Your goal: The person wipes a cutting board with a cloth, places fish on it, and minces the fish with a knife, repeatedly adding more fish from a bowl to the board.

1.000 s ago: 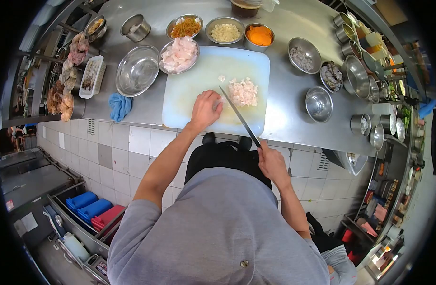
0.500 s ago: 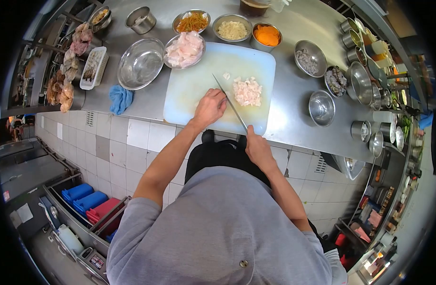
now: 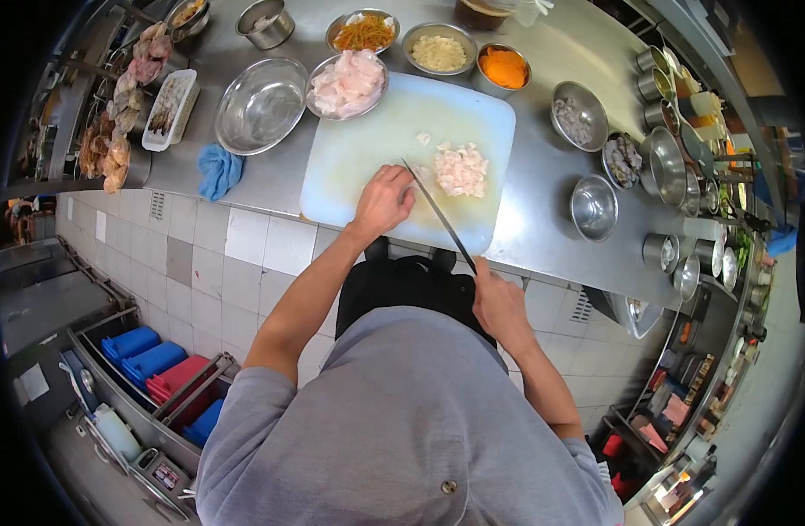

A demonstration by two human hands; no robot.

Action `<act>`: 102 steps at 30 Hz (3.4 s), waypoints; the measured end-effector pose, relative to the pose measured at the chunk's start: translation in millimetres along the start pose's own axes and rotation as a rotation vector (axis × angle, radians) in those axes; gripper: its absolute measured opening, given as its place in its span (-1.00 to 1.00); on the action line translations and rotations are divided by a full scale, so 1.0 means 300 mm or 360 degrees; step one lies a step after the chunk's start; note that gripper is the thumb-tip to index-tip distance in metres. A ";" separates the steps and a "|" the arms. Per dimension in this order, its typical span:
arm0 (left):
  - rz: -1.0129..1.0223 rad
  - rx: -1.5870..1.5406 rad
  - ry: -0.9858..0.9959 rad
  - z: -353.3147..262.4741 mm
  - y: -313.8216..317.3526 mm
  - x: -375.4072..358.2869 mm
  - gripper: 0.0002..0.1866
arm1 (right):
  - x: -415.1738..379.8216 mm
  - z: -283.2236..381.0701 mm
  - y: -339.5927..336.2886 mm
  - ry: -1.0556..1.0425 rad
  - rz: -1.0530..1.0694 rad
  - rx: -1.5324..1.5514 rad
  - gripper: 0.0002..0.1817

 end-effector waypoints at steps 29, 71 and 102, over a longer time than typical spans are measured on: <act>-0.0011 0.0034 -0.0087 0.011 -0.024 -0.058 -0.79 | 0.137 -0.009 0.133 -0.0288 -0.0136 -0.0012 -0.64; -0.0187 0.0013 -0.0068 0.004 -0.072 -0.144 -0.83 | 0.009 0.010 0.040 -0.0151 0.0174 -0.0180 -0.71; -0.0226 -0.0023 -0.0172 -0.017 -0.135 -0.200 -0.80 | 0.236 0.065 0.197 -0.0388 -0.0101 0.0066 -0.76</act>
Point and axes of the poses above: each hand's wrist, its own x-axis towards the middle knuckle, its own y-axis out of the palm, z = x × y, the point moved 5 cm from there along x, towards the middle knuckle, and after that the axes turned 3 degrees about y, right-handed, at the moved point
